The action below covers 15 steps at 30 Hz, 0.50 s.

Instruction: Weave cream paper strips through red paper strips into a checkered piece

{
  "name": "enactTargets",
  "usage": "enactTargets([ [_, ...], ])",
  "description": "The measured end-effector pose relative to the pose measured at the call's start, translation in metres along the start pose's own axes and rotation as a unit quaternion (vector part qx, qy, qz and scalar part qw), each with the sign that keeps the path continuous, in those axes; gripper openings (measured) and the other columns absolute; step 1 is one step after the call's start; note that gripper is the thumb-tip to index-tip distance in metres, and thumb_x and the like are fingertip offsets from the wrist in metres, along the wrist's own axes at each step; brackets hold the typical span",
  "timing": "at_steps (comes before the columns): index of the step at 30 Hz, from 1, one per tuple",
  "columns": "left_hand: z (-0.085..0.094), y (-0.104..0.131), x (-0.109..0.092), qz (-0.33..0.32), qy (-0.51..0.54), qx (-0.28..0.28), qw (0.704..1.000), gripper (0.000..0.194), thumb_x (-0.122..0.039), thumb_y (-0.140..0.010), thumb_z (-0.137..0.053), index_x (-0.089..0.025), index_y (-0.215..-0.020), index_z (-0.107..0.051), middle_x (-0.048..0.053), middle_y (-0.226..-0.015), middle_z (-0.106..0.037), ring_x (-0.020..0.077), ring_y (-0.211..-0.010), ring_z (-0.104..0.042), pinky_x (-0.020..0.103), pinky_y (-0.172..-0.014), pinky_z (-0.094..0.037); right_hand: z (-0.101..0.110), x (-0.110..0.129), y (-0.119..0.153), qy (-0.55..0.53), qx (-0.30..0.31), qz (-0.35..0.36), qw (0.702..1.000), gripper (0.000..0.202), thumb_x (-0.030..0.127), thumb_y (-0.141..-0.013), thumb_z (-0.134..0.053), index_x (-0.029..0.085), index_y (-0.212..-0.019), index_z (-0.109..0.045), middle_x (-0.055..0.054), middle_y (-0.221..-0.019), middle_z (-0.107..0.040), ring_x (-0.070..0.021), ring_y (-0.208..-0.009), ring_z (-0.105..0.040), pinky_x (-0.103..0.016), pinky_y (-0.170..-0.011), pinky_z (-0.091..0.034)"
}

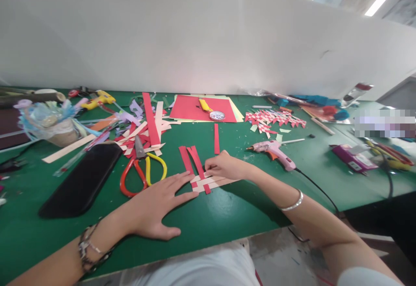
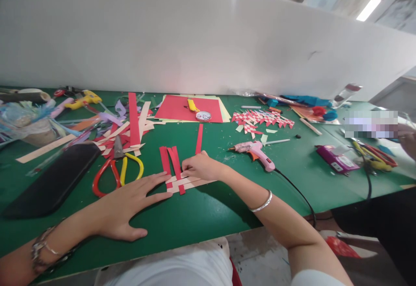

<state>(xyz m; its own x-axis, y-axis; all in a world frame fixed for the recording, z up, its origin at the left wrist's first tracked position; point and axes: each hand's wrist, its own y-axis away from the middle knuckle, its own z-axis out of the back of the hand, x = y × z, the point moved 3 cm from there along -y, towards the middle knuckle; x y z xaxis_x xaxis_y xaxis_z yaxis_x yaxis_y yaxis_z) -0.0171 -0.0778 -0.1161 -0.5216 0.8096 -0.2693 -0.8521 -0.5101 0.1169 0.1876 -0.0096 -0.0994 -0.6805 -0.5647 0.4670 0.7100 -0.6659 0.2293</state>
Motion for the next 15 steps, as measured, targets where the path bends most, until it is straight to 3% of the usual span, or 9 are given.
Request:
enactTargets([
  [15, 0.0024, -0.0005, -0.0017, 0.008, 0.018, 0.018, 1.0, 0.083, -0.043, -0.07, -0.067, -0.032, -0.143, -0.031, 0.008, -0.15, -0.032, 0.0401, -0.137, -0.023, 0.059, -0.106, -0.03, -0.0059, -0.0041, 0.0013, 0.048, -0.046, -0.012, 0.998, 0.025, 0.034, -0.09, -0.052, 0.016, -0.072, -0.055, 0.006, -0.061, -0.055, -0.0077, -0.056, -0.041, -0.03, -0.076, -0.02],
])
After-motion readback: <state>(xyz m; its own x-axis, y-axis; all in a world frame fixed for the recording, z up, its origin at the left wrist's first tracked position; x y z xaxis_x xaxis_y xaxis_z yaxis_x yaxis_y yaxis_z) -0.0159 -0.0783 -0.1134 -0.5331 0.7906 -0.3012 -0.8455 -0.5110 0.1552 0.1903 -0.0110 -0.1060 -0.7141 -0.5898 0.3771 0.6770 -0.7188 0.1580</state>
